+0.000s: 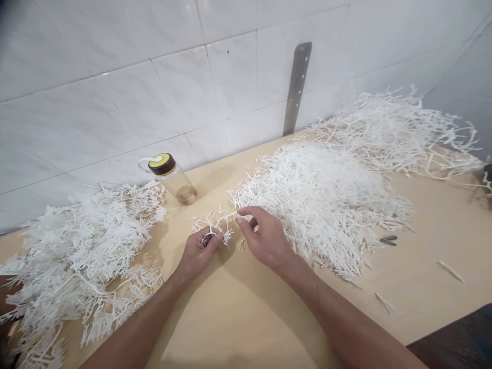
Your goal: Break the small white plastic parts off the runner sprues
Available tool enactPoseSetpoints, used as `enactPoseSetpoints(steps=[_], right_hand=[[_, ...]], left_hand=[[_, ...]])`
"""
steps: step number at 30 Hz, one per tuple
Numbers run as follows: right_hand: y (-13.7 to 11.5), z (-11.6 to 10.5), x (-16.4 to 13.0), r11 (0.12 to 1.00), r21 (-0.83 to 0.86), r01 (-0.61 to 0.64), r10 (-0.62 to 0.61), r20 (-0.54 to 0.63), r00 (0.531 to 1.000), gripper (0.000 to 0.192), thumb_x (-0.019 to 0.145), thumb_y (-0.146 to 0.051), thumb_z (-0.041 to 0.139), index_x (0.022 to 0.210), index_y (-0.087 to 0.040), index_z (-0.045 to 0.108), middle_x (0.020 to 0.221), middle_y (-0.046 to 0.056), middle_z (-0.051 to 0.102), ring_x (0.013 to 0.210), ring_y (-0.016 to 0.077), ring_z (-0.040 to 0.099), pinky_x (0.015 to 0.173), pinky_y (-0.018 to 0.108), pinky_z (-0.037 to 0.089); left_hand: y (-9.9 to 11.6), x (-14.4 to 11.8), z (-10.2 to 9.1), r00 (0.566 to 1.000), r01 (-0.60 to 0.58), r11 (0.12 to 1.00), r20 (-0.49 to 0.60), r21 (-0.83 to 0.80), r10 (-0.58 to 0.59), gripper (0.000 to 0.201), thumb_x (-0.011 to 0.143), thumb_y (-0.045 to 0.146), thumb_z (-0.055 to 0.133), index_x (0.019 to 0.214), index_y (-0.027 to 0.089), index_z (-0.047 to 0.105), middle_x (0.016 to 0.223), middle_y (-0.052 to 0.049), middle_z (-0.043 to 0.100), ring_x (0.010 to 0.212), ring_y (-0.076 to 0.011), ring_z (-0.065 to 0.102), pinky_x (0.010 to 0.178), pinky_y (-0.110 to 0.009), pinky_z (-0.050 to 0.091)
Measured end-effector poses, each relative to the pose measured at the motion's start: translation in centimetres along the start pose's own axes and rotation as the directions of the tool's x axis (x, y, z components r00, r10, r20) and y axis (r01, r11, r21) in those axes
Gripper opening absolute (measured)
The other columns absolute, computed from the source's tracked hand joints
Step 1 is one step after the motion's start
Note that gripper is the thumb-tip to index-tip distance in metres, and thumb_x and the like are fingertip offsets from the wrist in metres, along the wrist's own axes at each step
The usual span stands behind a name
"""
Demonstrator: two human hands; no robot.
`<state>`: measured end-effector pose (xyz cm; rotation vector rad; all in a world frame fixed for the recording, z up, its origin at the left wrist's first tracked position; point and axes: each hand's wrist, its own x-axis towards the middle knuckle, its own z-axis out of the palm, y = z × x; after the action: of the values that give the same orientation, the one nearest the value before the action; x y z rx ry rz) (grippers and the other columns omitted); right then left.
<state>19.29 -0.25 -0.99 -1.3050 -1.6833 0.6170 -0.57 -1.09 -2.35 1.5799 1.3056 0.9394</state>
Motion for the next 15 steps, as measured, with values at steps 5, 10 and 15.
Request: enactPoseSetpoints(steps=[5,10,15], right_hand=[[-0.66,0.57,-0.17,0.993,0.089,-0.072,0.047,0.264,0.963,0.022,0.093,-0.033,0.053,0.092,-0.022,0.072,0.083,0.002,0.075,0.068,0.0161,0.064,0.060,0.028,0.047],[-0.26,0.80,-0.26,0.992,0.079,-0.104,0.073,0.328,0.942,0.020,0.089,-0.030,0.057,0.081,-0.022,0.073,0.076,0.000,0.074,0.064,0.0150,0.061,0.060,0.027,0.045],[-0.22,1.05,-0.43,0.984,0.123,-0.128,0.091,0.273,0.958,0.018,0.088,-0.029,0.056,0.083,-0.021,0.072,0.073,0.000,0.071,0.064,0.0149,0.060,0.059,0.027,0.044]], left_hand=[[-0.24,-0.09,0.07,0.999,-0.040,0.999,0.011,0.037,0.039,0.033,0.089,0.047,0.058,0.079,0.016,0.064,0.061,0.003,0.051,0.058,-0.0108,0.042,0.057,-0.023,0.034],[-0.13,-0.08,0.11,0.999,-0.042,0.999,0.000,0.030,0.042,0.032,0.088,0.046,0.060,0.077,0.016,0.064,0.064,0.001,0.057,0.060,-0.0113,0.047,0.060,-0.023,0.037],[-0.08,-0.03,0.15,0.998,-0.029,1.000,0.048,-0.007,0.029,0.033,0.088,0.048,0.059,0.083,0.016,0.064,0.064,0.002,0.053,0.060,-0.0110,0.045,0.059,-0.023,0.036]])
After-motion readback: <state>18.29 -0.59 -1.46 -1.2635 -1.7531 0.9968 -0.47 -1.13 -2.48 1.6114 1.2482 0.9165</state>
